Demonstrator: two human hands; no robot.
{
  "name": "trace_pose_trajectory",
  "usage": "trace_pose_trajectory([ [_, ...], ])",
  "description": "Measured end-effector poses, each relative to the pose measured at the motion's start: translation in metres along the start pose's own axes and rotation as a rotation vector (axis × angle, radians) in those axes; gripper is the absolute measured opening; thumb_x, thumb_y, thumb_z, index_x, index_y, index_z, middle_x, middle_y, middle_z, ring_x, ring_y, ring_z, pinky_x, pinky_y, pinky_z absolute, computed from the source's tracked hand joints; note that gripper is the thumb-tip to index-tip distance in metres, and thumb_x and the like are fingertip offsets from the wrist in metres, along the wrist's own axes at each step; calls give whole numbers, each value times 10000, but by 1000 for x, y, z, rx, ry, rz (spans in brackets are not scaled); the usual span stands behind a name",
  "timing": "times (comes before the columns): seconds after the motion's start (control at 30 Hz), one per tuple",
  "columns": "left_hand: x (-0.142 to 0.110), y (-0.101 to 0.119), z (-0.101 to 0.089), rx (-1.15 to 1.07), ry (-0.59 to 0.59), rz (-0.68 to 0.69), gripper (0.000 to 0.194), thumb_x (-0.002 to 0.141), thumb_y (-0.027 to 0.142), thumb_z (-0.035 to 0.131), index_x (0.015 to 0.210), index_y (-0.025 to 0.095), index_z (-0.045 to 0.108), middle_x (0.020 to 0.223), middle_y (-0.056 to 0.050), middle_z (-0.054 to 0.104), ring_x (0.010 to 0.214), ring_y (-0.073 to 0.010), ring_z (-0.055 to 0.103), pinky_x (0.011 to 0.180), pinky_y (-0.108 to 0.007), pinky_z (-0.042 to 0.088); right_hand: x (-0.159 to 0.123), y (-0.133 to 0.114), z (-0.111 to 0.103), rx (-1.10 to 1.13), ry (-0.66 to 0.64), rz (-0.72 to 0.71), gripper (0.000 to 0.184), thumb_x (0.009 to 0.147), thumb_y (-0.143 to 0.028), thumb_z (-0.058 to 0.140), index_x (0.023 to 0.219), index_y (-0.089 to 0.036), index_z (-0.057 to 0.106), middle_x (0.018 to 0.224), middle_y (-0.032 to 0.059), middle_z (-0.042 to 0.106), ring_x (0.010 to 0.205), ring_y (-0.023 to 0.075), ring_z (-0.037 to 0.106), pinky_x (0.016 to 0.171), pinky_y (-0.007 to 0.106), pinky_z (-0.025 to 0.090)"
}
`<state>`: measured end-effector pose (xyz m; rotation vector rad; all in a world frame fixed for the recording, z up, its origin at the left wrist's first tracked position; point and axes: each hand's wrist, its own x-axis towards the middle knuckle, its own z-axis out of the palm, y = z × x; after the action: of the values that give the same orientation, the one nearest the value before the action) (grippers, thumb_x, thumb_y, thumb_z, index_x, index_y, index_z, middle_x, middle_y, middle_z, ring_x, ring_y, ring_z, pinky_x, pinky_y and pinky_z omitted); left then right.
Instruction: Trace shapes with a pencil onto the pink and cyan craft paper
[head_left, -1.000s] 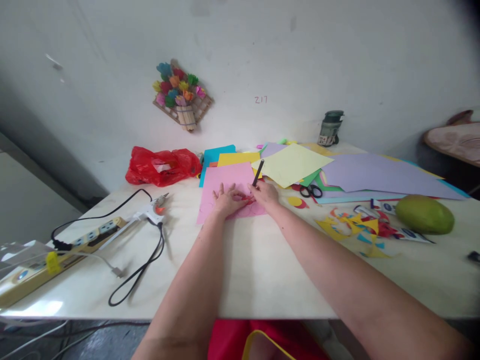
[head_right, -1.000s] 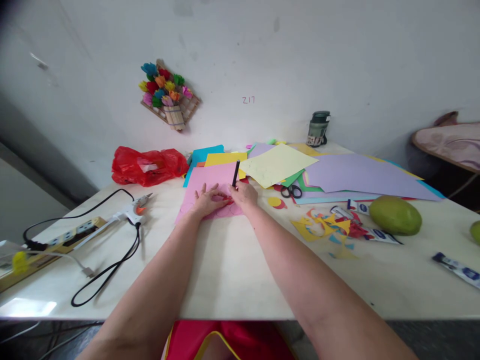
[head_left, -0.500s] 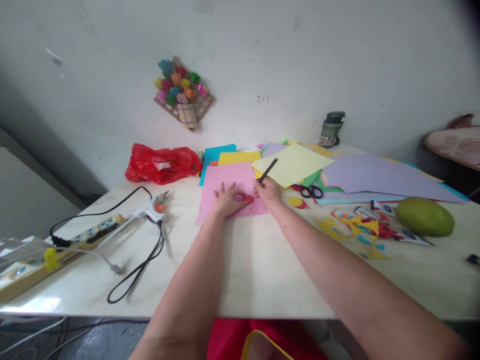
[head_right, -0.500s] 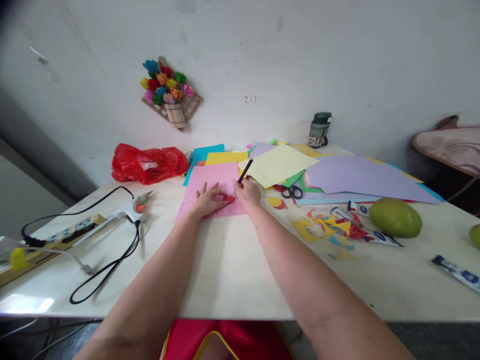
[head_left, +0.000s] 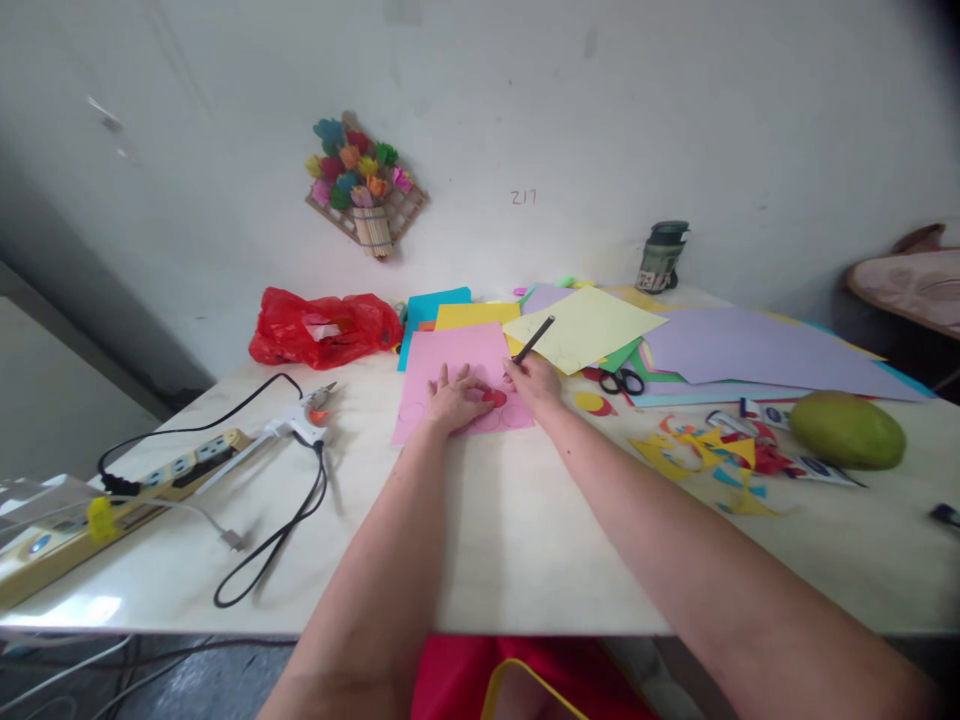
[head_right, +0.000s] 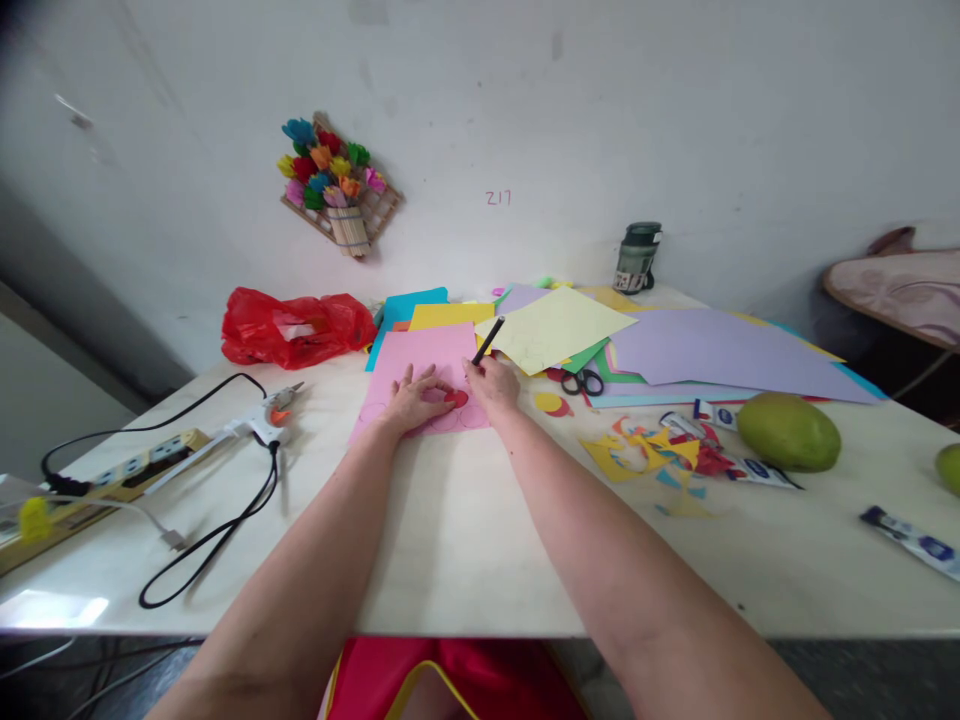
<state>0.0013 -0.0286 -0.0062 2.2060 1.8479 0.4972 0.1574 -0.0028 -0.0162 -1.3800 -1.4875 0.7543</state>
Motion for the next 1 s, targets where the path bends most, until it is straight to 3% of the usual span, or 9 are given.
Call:
trace_pose_trajectory([
  [0.1, 0, 0, 0, -8, 4, 6, 351, 666, 557, 569, 963, 372, 596, 1407, 68, 246, 1309, -304, 2, 1000, -565, 51, 3, 3, 0, -63, 54, -35, 286, 760, -451, 481, 755, -196, 611, 696, 31, 643, 679, 130, 602, 631, 241, 462],
  [0.33, 1, 0, 1, -2, 5, -9, 345, 659, 556, 575, 947, 367, 599, 1398, 74, 267, 1309, -305, 14, 1003, -563, 58, 4, 2, -1, -306, 30, -39, 237, 722, -400, 528, 753, -197, 648, 736, 47, 648, 727, 161, 605, 668, 266, 451],
  [0.6, 1, 6, 2, -30, 44, -39, 395, 647, 663, 515, 889, 370, 619, 1389, 84, 281, 1303, -328, 23, 982, -604, 23, 4, 0, 0, -354, -6, -26, 242, 727, -390, 507, 796, -208, 651, 776, 54, 651, 732, 169, 599, 649, 266, 442],
  [1.0, 3, 8, 4, -6, 80, -46, 409, 597, 671, 559, 841, 351, 629, 1385, 75, 292, 1302, -333, 4, 980, -606, -12, 6, 1, 0, -335, -26, -48, 231, 732, -374, 515, 791, -189, 640, 786, 54, 652, 755, 159, 597, 726, 278, 441],
])
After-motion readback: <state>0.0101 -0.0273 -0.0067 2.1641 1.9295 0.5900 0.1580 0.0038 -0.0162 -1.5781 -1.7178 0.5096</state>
